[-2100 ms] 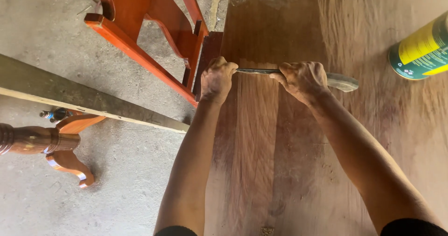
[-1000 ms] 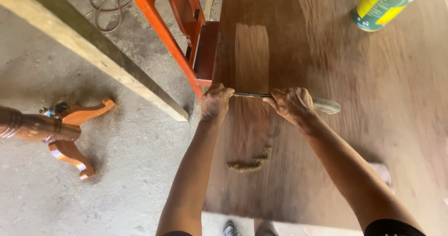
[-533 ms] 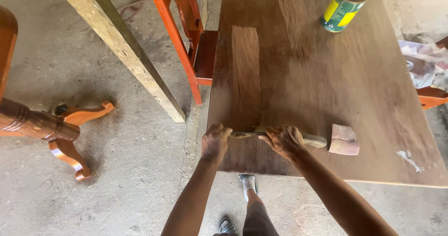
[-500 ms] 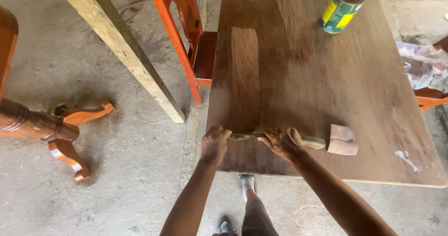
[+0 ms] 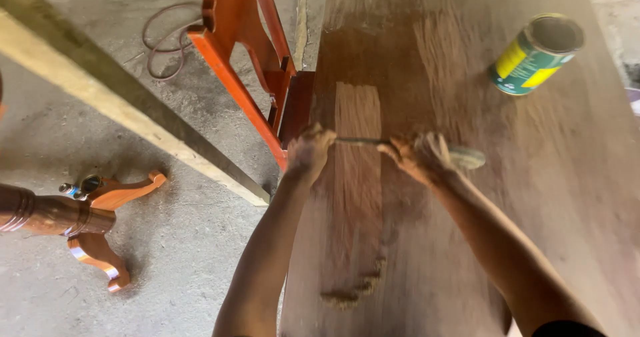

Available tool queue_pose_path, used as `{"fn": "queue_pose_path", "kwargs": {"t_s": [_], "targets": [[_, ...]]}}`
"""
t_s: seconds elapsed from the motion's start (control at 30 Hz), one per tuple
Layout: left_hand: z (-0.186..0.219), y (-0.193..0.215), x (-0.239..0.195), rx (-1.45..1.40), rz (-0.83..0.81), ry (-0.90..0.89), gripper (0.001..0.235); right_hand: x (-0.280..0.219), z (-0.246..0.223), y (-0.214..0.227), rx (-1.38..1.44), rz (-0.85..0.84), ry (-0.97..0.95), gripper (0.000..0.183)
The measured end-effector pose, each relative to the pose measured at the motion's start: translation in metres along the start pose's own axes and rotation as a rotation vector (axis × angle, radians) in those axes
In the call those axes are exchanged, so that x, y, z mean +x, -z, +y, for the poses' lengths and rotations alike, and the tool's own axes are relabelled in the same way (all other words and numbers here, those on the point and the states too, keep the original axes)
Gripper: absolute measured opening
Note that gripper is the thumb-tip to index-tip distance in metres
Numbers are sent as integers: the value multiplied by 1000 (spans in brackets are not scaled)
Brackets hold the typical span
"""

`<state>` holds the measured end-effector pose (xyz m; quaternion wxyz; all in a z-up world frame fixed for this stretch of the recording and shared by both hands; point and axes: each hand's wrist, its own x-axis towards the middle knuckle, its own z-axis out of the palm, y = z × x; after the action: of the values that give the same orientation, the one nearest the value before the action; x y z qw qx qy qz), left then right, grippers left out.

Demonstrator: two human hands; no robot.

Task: The person scrapes a wooden table surface using a curved metal scraper to remove old finish or debris. They wipe the surface with a cloth and use their hand to clear away the scraped material. A can of wood sealer is visible on the table.

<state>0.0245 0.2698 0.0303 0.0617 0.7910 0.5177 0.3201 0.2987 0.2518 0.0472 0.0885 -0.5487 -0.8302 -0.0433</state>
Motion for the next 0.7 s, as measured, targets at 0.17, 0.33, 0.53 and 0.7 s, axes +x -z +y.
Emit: {"fn": "queue_pose_path", "kwargs": {"t_s": [0.17, 0.33, 0.53, 0.7], "targets": [[-57, -73, 93, 116, 21, -6, 14, 88, 53, -30, -43, -47, -65, 46], [-92, -104, 124, 197, 49, 5, 11, 133, 67, -52, 0, -21, -57, 52], [-94, -101, 120, 102, 43, 9, 8, 143, 63, -42, -36, -236, -92, 53], [-85, -90, 102, 72, 83, 15, 6, 131, 59, -47, -110, -334, -81, 55]]}}
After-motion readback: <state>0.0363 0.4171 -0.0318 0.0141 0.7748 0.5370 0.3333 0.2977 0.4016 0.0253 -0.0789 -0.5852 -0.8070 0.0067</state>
